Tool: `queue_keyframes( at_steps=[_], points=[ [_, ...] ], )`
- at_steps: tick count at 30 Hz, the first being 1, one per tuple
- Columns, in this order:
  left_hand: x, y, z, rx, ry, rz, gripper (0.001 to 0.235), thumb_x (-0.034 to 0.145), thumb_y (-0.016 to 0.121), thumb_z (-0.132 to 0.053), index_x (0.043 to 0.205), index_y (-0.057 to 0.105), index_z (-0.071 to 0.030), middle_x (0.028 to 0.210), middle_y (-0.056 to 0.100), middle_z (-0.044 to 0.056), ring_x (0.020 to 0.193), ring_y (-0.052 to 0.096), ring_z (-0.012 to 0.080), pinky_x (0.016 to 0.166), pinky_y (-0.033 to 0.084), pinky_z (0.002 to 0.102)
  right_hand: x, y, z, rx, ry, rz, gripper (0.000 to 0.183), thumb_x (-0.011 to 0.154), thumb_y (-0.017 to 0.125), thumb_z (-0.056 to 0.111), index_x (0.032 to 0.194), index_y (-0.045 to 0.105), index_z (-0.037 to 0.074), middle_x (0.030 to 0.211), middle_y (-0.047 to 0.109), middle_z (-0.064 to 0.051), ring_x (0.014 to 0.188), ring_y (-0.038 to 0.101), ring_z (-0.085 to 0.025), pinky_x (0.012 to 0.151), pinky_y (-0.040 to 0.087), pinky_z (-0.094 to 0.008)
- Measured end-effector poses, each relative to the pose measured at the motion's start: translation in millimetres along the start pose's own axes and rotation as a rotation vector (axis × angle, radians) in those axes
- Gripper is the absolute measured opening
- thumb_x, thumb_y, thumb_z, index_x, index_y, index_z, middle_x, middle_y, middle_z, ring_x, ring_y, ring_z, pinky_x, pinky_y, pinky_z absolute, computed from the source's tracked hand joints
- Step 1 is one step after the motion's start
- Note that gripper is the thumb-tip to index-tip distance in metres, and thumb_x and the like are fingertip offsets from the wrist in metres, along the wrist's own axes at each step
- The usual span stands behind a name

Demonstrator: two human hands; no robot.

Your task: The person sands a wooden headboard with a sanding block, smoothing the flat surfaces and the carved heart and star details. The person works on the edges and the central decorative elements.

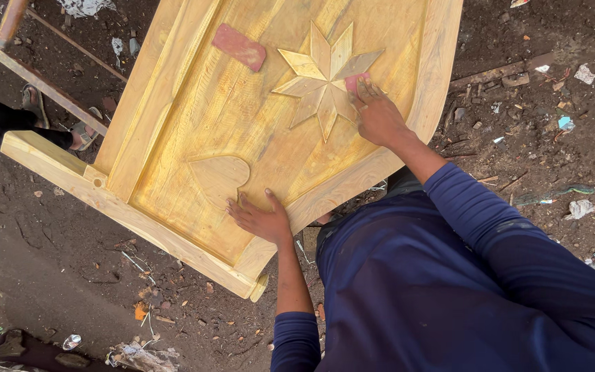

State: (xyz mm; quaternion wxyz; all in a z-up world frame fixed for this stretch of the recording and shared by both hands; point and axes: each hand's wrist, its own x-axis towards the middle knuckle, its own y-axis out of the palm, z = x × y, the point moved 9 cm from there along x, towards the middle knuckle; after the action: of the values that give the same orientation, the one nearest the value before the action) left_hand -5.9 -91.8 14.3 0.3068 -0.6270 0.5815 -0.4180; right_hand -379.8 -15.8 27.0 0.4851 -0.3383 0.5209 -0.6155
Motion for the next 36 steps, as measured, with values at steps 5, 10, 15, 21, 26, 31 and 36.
queue_keyframes(
  at_steps=[5, 10, 15, 21, 26, 31, 36],
  points=[
    [-4, -2, 3, 0.002, 0.005, 0.003, 0.070, 0.100, 0.062, -0.049, 0.148, 0.051, 0.000, 0.166, 0.031, 0.023, 0.156, 0.024, 0.0431, 0.124, 0.024, 0.060, -19, -5, 4, 0.111, -0.074, -0.074, 0.056, 0.101, 0.057, 0.016, 0.151, 0.048, -0.008, 0.165, 0.030, -0.033, 0.156, 0.025, -0.044, 0.127, 0.023, -0.051],
    [-1, 1, 5, 0.027, -0.007, 0.015, 0.070, 0.100, 0.062, -0.049, 0.147, 0.051, 0.002, 0.165, 0.032, 0.024, 0.156, 0.024, 0.0428, 0.124, 0.023, 0.059, -22, 3, 3, 0.170, -0.042, -0.061, 0.061, 0.106, 0.052, 0.021, 0.160, 0.037, -0.001, 0.172, 0.019, -0.026, 0.160, 0.015, -0.040, 0.129, 0.013, -0.057],
    [-3, -2, 4, 0.015, -0.006, 0.005, 0.070, 0.100, 0.062, -0.049, 0.147, 0.052, 0.002, 0.165, 0.033, 0.022, 0.157, 0.024, 0.0408, 0.126, 0.023, 0.059, -29, 10, 11, 0.136, -0.022, -0.069, 0.071, 0.107, 0.051, 0.021, 0.170, 0.022, 0.003, 0.175, 0.008, -0.025, 0.162, 0.004, -0.042, 0.129, 0.007, -0.063],
    [-2, -4, 1, -0.001, -0.023, 0.026, 0.071, 0.098, 0.063, -0.049, 0.148, 0.051, 0.001, 0.164, 0.032, 0.024, 0.156, 0.023, 0.0411, 0.125, 0.022, 0.059, -30, 14, 17, 0.089, 0.042, -0.080, 0.071, 0.109, 0.050, 0.019, 0.172, 0.021, 0.004, 0.177, 0.007, -0.023, 0.163, 0.003, -0.041, 0.130, 0.005, -0.063],
    [1, -10, -2, -0.011, -0.011, 0.003, 0.069, 0.099, 0.064, -0.047, 0.147, 0.051, 0.001, 0.165, 0.032, 0.023, 0.157, 0.024, 0.0416, 0.126, 0.022, 0.059, -22, 11, 16, 0.058, 0.049, -0.115, 0.063, 0.112, 0.047, 0.017, 0.171, 0.030, 0.003, 0.179, 0.013, -0.021, 0.165, 0.009, -0.038, 0.132, 0.008, -0.060],
    [0, -13, -5, -0.012, -0.021, 0.004, 0.067, 0.097, 0.064, -0.045, 0.146, 0.053, -0.001, 0.165, 0.033, 0.022, 0.156, 0.023, 0.0429, 0.124, 0.023, 0.060, 4, 11, 1, 0.082, 0.041, -0.127, 0.058, 0.108, 0.049, 0.016, 0.164, 0.043, 0.003, 0.174, 0.028, -0.019, 0.163, 0.021, -0.035, 0.132, 0.010, -0.057],
    [1, -15, -5, -0.014, -0.035, 0.005, 0.068, 0.096, 0.065, -0.045, 0.146, 0.053, -0.001, 0.164, 0.033, 0.022, 0.156, 0.023, 0.0429, 0.123, 0.022, 0.061, 61, 6, -17, 0.064, -0.008, -0.258, 0.059, 0.107, 0.054, 0.015, 0.163, 0.046, 0.000, 0.173, 0.030, -0.023, 0.160, 0.022, -0.039, 0.128, 0.011, -0.058]
  ],
)
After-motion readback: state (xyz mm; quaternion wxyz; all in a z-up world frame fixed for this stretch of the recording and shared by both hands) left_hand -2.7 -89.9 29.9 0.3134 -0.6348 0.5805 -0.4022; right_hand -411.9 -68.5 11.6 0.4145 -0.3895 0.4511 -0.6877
